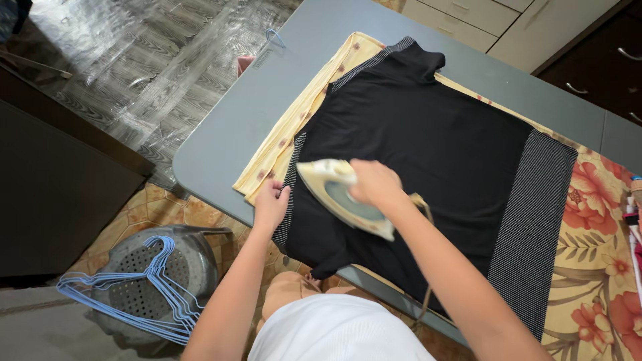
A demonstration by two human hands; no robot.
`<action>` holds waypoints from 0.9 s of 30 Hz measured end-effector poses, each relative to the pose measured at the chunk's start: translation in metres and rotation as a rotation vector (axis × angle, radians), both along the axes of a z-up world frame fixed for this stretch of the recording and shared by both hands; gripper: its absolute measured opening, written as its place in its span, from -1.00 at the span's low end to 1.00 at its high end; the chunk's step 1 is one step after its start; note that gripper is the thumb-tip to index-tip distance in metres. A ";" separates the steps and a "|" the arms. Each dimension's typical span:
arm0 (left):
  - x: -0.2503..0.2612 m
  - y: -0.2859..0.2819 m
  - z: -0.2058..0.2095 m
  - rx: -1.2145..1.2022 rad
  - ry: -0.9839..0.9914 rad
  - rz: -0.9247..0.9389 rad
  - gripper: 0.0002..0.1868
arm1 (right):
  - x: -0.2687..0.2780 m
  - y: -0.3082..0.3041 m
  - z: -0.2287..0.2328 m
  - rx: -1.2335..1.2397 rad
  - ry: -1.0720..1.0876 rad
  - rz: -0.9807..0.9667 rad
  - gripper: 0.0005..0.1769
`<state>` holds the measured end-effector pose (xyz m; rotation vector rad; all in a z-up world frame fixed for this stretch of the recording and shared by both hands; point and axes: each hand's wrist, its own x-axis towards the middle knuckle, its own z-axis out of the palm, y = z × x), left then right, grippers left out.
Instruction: The person irons a black t-shirt on a table using a steam iron. They smooth the fabric, iron the front and back, and flip the shirt to continue ironing different sections.
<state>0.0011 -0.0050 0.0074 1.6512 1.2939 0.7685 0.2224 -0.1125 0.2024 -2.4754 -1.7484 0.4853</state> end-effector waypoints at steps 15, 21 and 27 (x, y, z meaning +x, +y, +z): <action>-0.005 0.008 -0.007 -0.031 0.017 -0.045 -0.74 | -0.007 0.051 -0.017 0.146 -0.055 -0.134 -0.75; 0.017 0.028 -0.015 -0.052 0.135 -0.026 -0.64 | -0.010 0.028 -0.007 0.074 -0.042 -0.087 -0.70; 0.077 0.068 0.020 0.141 0.179 -0.035 -0.48 | 0.001 -0.117 0.005 -0.109 0.035 -0.130 -0.64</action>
